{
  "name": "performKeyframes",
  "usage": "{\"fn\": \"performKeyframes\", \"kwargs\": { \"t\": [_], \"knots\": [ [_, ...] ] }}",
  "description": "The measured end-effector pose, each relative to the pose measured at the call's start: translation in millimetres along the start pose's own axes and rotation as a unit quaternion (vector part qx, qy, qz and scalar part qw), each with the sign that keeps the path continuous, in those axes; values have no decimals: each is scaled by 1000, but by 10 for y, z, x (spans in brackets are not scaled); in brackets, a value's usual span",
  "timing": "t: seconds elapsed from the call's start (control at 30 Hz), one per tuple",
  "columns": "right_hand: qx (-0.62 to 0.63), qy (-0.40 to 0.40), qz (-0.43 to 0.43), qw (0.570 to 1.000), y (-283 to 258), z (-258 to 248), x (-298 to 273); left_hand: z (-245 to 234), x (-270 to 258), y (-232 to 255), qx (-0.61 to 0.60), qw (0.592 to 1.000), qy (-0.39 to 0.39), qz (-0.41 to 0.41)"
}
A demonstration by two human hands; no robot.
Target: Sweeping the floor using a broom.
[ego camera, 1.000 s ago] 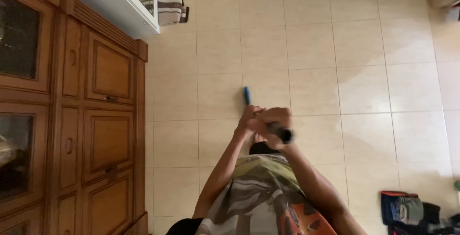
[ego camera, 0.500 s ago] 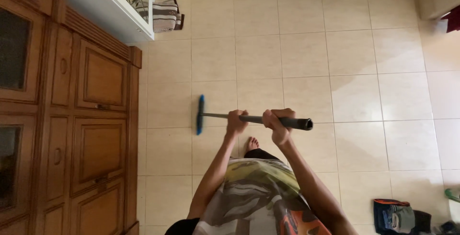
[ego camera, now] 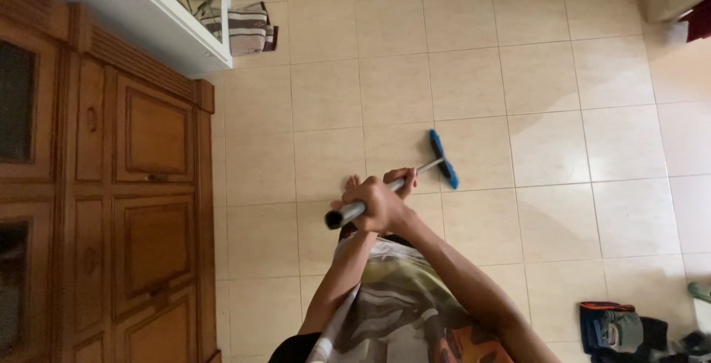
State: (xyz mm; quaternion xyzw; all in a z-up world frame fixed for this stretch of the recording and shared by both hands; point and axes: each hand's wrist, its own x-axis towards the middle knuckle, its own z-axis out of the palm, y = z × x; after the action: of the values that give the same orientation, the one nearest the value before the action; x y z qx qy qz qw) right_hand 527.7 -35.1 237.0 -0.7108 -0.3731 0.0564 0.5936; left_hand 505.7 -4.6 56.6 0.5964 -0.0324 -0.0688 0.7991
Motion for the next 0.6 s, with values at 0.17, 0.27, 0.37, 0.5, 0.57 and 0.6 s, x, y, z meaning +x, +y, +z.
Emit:
{"fn": "performKeyframes", "kwargs": {
  "t": [0.17,0.27,0.37,0.5,0.57,0.6],
  "knots": [
    [-31,17,21,999,415,30,126,-221,346,-235,69,997,-16,13],
    [-39,58,-19,997,424,-250,372,-358,659,-16,84,994,-58,27],
    [-52,98,-55,992,240,-558,718,-592,1126,126,161,983,-88,9],
    [-33,187,-63,980,128,-833,931,-920,1706,284,298,944,-141,-31],
    [-53,230,-48,971,244,-886,987,-1063,1915,318,339,926,-158,-46],
    [-71,272,-34,959,292,-905,1007,-1132,1999,336,381,906,-175,-60]
  ]
}}
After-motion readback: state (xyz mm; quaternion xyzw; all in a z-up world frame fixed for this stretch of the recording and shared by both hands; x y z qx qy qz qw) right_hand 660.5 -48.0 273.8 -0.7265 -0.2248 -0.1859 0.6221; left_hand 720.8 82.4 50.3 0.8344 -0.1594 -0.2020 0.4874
